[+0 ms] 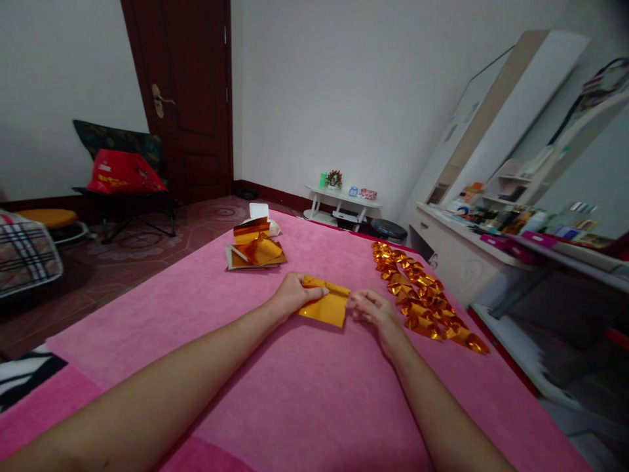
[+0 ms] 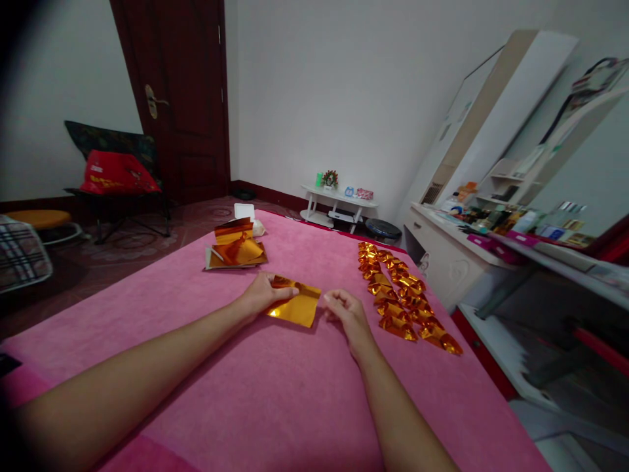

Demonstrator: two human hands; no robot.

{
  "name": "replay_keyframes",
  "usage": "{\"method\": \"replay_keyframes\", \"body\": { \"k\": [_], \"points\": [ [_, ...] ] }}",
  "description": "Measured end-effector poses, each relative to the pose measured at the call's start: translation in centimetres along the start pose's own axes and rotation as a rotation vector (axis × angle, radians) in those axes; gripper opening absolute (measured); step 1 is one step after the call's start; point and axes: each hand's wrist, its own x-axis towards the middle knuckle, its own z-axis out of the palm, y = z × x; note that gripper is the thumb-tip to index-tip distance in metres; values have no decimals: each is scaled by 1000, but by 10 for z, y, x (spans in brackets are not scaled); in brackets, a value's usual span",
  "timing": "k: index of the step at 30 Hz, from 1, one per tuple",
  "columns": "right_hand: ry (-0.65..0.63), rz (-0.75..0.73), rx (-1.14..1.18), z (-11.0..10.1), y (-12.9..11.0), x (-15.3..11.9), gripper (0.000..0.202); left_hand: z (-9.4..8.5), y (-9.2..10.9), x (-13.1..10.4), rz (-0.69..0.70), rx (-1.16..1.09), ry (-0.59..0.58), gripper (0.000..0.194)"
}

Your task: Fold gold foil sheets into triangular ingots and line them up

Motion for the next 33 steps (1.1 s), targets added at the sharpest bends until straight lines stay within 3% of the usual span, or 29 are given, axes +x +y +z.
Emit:
{"method": "replay_keyframes", "body": {
  "k": [2, 5, 16, 23, 28, 33],
  "points": [
    [-105, -18, 14, 14, 0, -3, 26, 7, -4, -2, 19, -14, -63, 29],
    [-69, -60, 1, 24, 0, -7, 27, 11, -8, -4, 65, 19, -82, 27],
    [43, 31, 57, 1, 13, 7, 32, 4, -7, -2, 67, 41, -187, 33],
    [4, 48, 18, 4, 7, 2, 29, -1, -15, 5, 170, 219, -101, 36],
    [-89, 23, -104, 9, 1, -3, 22, 5, -12, -1, 126, 192, -171, 33],
    [-141, 8, -137, 14, -3, -4, 23, 12, -17, -4, 200, 292, -209, 33]
  ]
}}
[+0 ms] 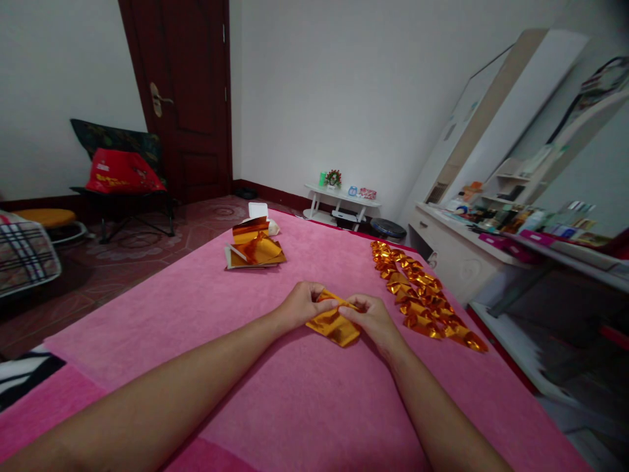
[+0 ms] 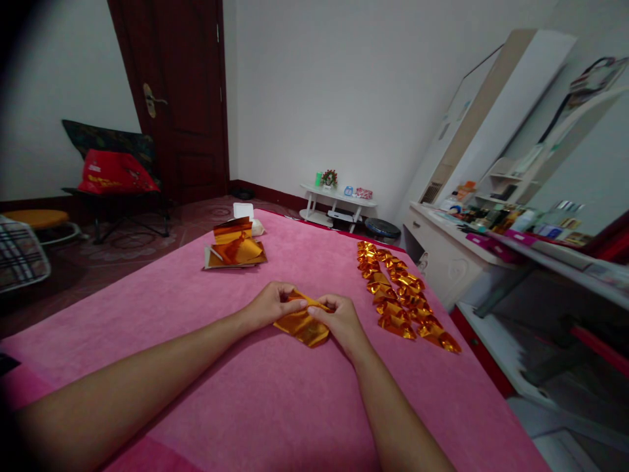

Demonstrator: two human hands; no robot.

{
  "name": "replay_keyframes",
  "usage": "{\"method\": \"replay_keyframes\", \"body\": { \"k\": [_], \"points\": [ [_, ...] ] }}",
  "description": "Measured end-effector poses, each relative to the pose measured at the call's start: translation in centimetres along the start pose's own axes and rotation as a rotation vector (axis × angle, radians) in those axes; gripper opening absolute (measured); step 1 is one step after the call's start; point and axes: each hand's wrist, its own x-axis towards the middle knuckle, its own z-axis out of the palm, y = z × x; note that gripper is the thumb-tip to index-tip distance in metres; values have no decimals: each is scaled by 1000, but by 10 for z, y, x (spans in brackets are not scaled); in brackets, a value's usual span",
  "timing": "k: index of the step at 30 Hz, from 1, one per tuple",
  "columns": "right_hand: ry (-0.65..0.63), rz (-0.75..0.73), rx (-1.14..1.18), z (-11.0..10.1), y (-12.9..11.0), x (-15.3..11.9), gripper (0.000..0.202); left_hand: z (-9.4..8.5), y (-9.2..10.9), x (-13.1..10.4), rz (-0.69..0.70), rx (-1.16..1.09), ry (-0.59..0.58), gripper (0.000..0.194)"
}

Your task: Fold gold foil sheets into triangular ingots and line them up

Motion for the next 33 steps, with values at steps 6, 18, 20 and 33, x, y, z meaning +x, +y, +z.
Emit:
{"method": "replay_keyframes", "body": {
  "k": [6, 18, 20, 33],
  "points": [
    [-39, -59, -31, 9, 3, 0, 15, 2, -7, -1, 58, 134, 37, 40],
    [-11, -137, -273, 8, 4, 2, 32, -17, -2, 1, 154, 537, 407, 51],
    [-6, -100, -261, 1, 8, 3, 33, -29, -5, 5, 135, 517, 471, 50],
    [60, -322, -27, 17, -19, -5, 33, 3, 11, -1, -273, -452, 84, 47]
  ]
}}
